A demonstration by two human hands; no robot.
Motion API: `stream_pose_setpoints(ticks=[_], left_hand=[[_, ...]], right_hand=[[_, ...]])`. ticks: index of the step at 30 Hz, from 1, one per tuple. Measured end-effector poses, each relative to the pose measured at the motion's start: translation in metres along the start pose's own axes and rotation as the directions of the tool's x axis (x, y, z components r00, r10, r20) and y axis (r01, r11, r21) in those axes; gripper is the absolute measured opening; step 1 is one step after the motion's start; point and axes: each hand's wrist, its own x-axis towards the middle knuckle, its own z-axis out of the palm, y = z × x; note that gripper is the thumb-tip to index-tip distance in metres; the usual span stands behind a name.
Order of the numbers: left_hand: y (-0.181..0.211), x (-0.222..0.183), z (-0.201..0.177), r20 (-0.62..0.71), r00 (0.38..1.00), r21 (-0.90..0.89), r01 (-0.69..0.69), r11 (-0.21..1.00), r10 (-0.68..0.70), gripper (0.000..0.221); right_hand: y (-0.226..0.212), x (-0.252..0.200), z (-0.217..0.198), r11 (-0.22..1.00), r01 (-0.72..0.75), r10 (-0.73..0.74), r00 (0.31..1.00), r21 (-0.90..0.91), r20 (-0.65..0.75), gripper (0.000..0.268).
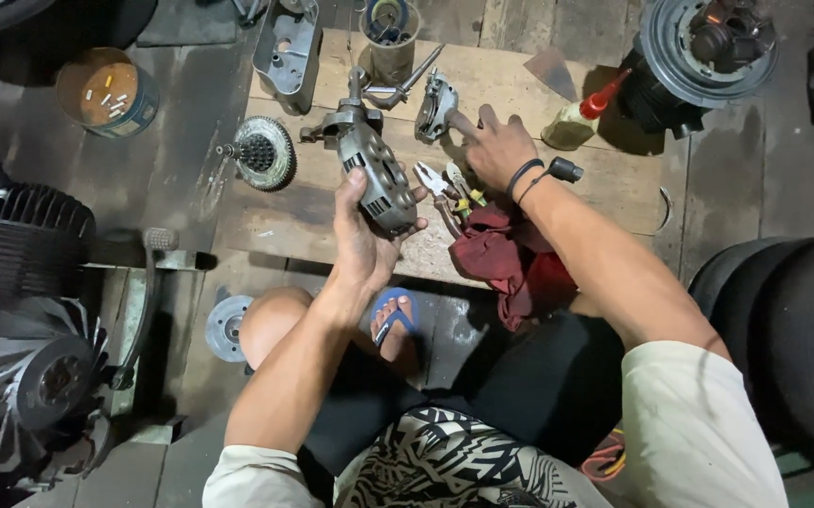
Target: Assembling and cleaning a motorcycle clutch assembly on a workshop floor.
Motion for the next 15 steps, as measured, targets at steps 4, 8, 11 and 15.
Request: stream_pose_setpoints(ticks=[4,8,11,15], left_hand=[[0.0,0.001,0.001,0.001,1.0,0.009,-0.003,1.0,0.003,0.082],[0.004,0.002,0.008,-0.012,1.0,0.002,0.006,1.0,-0.006,0.079],[0.003,0.005,0.013,-0.029,0.999,-0.012,0.023,1.0,-0.024,0.077],[0.002,0.005,0.023,-0.017,0.999,-0.024,0.039,0.999,-0.039,0.076]], right_hand=[[0.01,-0.003,0.013,0.995,-0.012,0.013,1.0,0.097,-0.006,0.017],[0.03,-0.012,0.015,0.819,-0.116,0.079,0.993,0.561,0.09,0.046],[0.042,-0.025,0.013,0.54,-0.223,0.188,0.972,0.812,0.142,0.045],[0.054,-0.036,0.024,0.219,-0.29,0.382,0.904,0.931,0.192,0.041]])
